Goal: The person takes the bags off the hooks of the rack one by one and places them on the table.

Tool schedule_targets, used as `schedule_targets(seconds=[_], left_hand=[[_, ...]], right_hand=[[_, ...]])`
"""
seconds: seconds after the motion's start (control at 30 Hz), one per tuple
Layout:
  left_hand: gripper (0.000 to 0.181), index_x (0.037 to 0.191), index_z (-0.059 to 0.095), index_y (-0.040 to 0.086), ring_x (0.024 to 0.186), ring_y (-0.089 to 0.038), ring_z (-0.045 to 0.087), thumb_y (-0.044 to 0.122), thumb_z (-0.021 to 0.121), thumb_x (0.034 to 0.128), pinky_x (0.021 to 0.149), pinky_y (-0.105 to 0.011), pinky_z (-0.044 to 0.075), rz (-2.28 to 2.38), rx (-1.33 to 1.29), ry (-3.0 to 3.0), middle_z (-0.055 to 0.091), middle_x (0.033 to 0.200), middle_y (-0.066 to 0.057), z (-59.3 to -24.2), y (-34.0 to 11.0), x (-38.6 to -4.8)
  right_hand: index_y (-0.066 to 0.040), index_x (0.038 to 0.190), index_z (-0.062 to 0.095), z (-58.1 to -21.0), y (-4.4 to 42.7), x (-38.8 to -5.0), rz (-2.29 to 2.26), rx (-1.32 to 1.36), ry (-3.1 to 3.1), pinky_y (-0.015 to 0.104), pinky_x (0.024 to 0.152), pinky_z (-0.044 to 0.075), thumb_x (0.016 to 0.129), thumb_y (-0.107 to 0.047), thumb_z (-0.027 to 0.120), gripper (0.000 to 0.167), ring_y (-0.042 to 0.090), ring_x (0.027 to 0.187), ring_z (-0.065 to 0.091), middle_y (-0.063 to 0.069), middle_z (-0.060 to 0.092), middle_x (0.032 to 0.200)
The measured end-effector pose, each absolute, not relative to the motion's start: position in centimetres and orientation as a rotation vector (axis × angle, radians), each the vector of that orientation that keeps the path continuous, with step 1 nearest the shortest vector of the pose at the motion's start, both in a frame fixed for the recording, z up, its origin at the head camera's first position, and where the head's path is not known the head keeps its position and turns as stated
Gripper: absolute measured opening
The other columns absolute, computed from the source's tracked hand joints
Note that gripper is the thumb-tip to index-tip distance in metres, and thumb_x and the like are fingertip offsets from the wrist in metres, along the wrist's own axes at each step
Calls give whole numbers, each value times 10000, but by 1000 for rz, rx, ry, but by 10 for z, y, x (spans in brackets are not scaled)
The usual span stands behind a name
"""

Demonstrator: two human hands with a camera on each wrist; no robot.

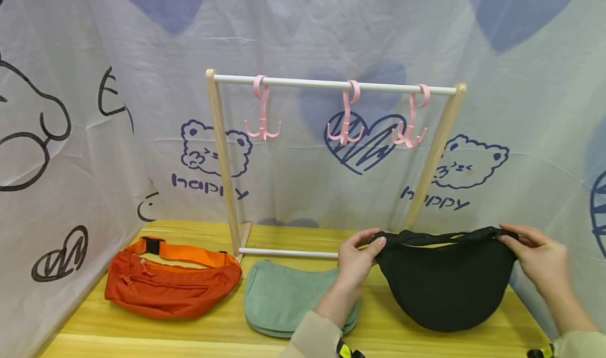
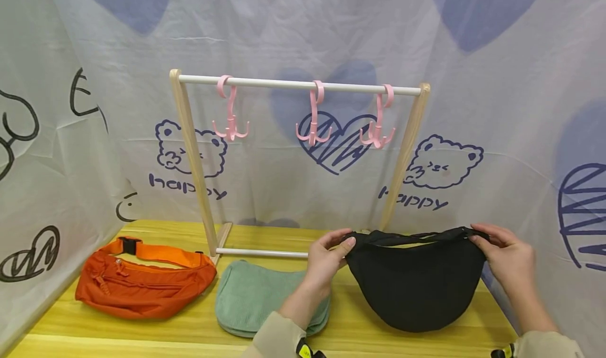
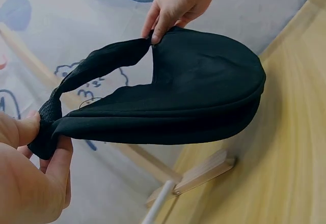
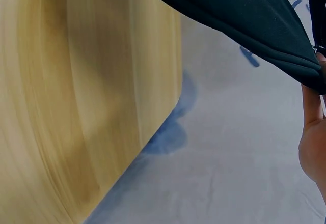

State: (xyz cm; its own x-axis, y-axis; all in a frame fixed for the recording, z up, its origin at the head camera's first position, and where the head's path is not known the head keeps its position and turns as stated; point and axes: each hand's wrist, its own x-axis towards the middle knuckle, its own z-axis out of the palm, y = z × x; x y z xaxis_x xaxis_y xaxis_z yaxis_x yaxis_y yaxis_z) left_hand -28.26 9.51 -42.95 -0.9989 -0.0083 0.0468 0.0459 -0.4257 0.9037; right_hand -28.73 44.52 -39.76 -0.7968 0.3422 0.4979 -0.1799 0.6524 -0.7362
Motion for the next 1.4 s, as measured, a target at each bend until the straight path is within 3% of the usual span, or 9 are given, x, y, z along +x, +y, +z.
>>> schedule_targets(seconds=[0.23,0.5,0.63,0.73,0.87,0.97,1.07,1.17,1.4], left_hand=[[213,1120,787,34,778,-134,644,10,787,908,721,-294,619,-2622,-14,-1685,627,1039,-81,-438,113,-279],[217,1109,787,44,805,-142,643,-28,765,906,744,-303,616,-2649,21,-1709,630,1029,-74,-446,126,-277],[225,1111,787,53,855,-141,636,-38,741,911,773,-295,599,-2606,42,-1764,653,1043,-58,-453,129,-279],[239,1095,795,67,890,-133,636,-52,729,899,790,-272,571,-2543,66,-1820,680,1050,-29,-459,132,-281],[234,1070,803,71,906,-127,643,-60,732,889,794,-254,555,-2500,81,-1848,703,1046,-5,-465,136,-283],[223,1075,800,55,921,-131,643,-59,737,894,805,-263,564,-2494,82,-1850,707,1051,-13,-468,138,-284],[215,1073,800,46,929,-129,640,-59,742,894,812,-267,564,-2490,101,-1858,705,1045,-25,-472,140,-285],[211,1053,810,57,926,-119,636,-60,750,887,804,-261,557,-2487,141,-1872,704,1022,-17,-476,142,-285],[206,1012,816,49,960,-155,636,-78,761,860,795,-258,555,-2447,190,-1909,684,989,-37,-484,147,-286]], right_hand=[[-86,1147,811,-405,461,-294,882,-106,-2359,-19,689,394,936,-112,787,215,-274,828,442,-519,438,936],[-109,1044,840,-419,479,-298,831,-40,-2379,1,625,407,890,-18,795,184,-328,794,428,-501,471,916],[-50,1046,820,-428,484,-303,714,-58,-2452,29,597,400,894,-38,796,155,-338,779,366,-43,775,993],[5,1056,795,-436,486,-305,636,-68,-2496,69,587,384,892,-35,786,168,-324,768,320,313,712,1134],[31,1067,784,-445,490,-305,565,-91,-2552,174,572,404,896,-54,775,191,-178,729,452,326,717,1071],[42,1088,775,-453,494,-305,530,-114,-2603,322,634,484,915,-70,756,207,153,701,676,332,722,1009],[56,1116,762,-460,496,-304,539,-139,-2650,502,716,511,945,-80,721,222,475,858,710,355,710,1011],[64,1134,751,-464,499,-303,575,-167,-2684,547,746,518,976,-98,680,237,515,909,692,376,694,1050],[55,1184,739,-472,504,-299,771,-318,-2731,333,681,501,1040,-323,563,441,467,971,666,391,644,1211]])
